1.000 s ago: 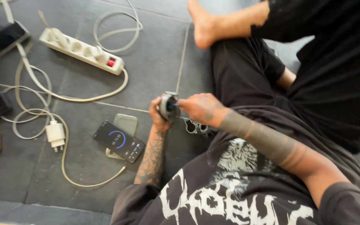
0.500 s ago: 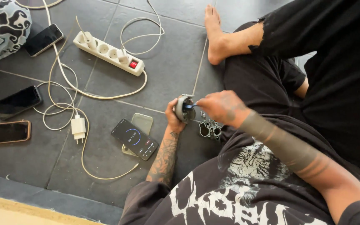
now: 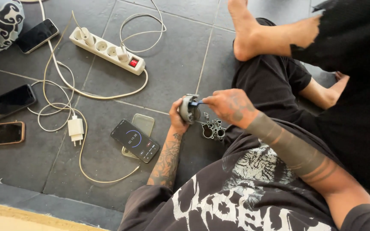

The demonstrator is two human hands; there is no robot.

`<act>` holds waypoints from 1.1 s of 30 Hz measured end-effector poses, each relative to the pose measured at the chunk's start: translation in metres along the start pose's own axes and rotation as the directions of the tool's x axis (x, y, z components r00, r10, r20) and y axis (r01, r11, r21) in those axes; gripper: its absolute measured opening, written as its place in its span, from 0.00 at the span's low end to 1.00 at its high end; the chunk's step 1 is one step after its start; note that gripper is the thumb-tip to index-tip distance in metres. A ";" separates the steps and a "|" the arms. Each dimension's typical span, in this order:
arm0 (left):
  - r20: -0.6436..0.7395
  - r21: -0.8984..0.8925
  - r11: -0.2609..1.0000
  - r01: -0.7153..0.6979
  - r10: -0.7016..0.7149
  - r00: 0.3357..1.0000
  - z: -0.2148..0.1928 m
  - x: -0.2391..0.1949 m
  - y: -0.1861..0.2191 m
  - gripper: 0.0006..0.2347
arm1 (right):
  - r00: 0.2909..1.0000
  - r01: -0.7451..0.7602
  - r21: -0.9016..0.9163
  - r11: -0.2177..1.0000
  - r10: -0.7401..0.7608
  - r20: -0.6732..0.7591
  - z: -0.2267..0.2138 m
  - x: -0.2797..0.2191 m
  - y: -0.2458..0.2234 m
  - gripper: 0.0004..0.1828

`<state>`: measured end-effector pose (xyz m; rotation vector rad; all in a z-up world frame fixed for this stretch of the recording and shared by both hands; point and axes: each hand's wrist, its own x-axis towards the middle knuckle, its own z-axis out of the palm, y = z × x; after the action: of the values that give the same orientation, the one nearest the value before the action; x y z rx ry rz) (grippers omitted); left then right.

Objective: The person sits on the floor and cleans a metal mechanical part using a small brush. They hold the part in their left hand and scrub its surfaces and crevices with the brush in their right hand, rotating the part to access different areas.

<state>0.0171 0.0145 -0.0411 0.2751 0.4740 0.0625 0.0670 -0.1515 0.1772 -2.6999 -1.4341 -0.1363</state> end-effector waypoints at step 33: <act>0.315 0.303 0.941 -0.151 0.050 0.948 0.008 -0.012 0.000 0.16 | 0.982 0.151 -0.101 0.983 -0.161 -0.099 0.015 -0.026 -0.009 0.11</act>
<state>0.0098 0.0107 -0.0288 0.6238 0.1594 0.0419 0.0456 -0.1661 0.1599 -2.6023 -1.6454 -0.3612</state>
